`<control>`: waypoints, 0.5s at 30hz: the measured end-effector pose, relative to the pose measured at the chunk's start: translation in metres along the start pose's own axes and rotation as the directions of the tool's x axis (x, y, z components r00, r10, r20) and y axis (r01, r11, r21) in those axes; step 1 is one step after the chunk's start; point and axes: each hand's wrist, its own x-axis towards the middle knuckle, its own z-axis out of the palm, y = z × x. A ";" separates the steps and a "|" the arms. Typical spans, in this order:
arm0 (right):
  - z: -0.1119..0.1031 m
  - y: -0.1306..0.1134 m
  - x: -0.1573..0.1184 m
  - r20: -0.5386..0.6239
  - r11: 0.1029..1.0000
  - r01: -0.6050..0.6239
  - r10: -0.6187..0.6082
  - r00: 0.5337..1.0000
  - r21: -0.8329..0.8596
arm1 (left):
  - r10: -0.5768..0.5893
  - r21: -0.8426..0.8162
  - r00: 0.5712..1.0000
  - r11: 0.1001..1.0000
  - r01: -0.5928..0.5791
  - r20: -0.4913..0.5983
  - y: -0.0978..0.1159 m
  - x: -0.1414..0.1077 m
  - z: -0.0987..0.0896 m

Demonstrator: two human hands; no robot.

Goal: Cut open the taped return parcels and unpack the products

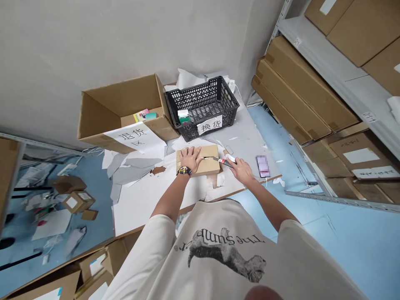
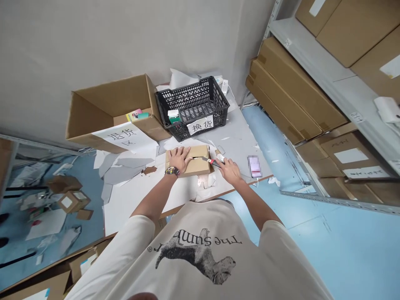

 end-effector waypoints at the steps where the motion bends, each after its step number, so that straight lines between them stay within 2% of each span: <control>1: -0.003 0.000 0.001 0.009 1.000 -0.003 0.003 1.000 -0.006 | -0.006 -0.005 1.000 1.000 0.006 -0.011 0.000 0.000 0.001; 7: -0.013 0.002 -0.002 0.031 1.000 0.025 -0.025 0.999 -0.007 | -0.005 -0.021 0.999 1.000 0.005 -0.033 0.000 0.002 0.007; 12: -0.003 -0.009 0.011 0.020 0.999 0.041 -0.042 0.999 0.015 | -0.005 -0.020 0.999 1.000 0.004 -0.042 0.001 0.000 0.007; 15: 0.005 -0.003 0.019 -0.004 0.999 0.036 -0.036 0.999 0.016 | -0.014 -0.012 1.000 1.000 0.014 -0.024 0.002 -0.002 0.004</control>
